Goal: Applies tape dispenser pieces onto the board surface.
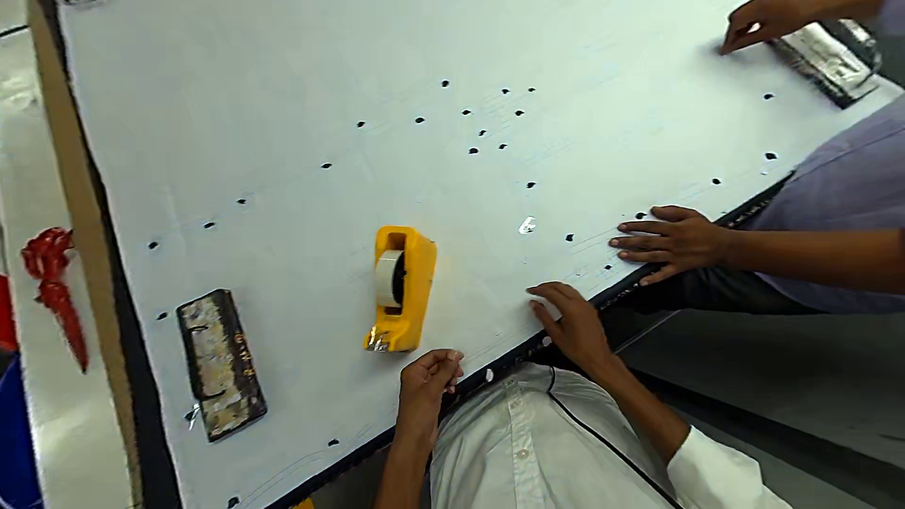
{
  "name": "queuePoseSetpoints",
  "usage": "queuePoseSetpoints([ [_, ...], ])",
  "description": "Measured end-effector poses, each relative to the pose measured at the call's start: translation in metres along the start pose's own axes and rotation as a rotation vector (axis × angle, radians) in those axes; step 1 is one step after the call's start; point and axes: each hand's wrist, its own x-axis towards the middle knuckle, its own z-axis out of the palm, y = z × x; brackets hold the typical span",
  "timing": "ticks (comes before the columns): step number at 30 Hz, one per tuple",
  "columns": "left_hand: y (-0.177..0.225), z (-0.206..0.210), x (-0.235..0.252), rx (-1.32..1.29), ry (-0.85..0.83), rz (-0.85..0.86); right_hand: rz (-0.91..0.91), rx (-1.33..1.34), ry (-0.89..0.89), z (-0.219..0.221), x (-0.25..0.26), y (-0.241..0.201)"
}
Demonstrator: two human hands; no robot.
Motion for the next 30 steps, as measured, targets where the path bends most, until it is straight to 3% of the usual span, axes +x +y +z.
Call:
queuePoseSetpoints([
  [2,0.007,0.045,0.011,0.146,-0.08,0.095,0.03,-0.085,0.079,-0.024,-0.008,0.045],
  [6,0.02,0.128,0.035,0.452,-0.227,0.257,0.01,-0.229,0.0,-0.049,-0.026,0.105],
  [11,0.033,0.187,0.054,0.678,-0.227,0.234,-0.025,-0.231,-0.033,-0.052,-0.026,0.109],
  [17,0.036,0.207,0.059,1.09,-0.095,0.136,-0.021,-0.214,-0.066,-0.057,-0.022,0.107],
  [21,0.031,0.18,0.044,1.167,-0.011,0.153,-0.02,-0.225,-0.113,-0.061,-0.019,0.107],
  [24,0.031,0.135,0.023,0.971,0.102,0.278,-0.013,-0.199,-0.079,-0.06,-0.012,0.093],
  [30,0.063,0.017,-0.014,0.667,0.646,0.616,-0.196,0.069,-0.097,-0.02,0.02,0.009],
])
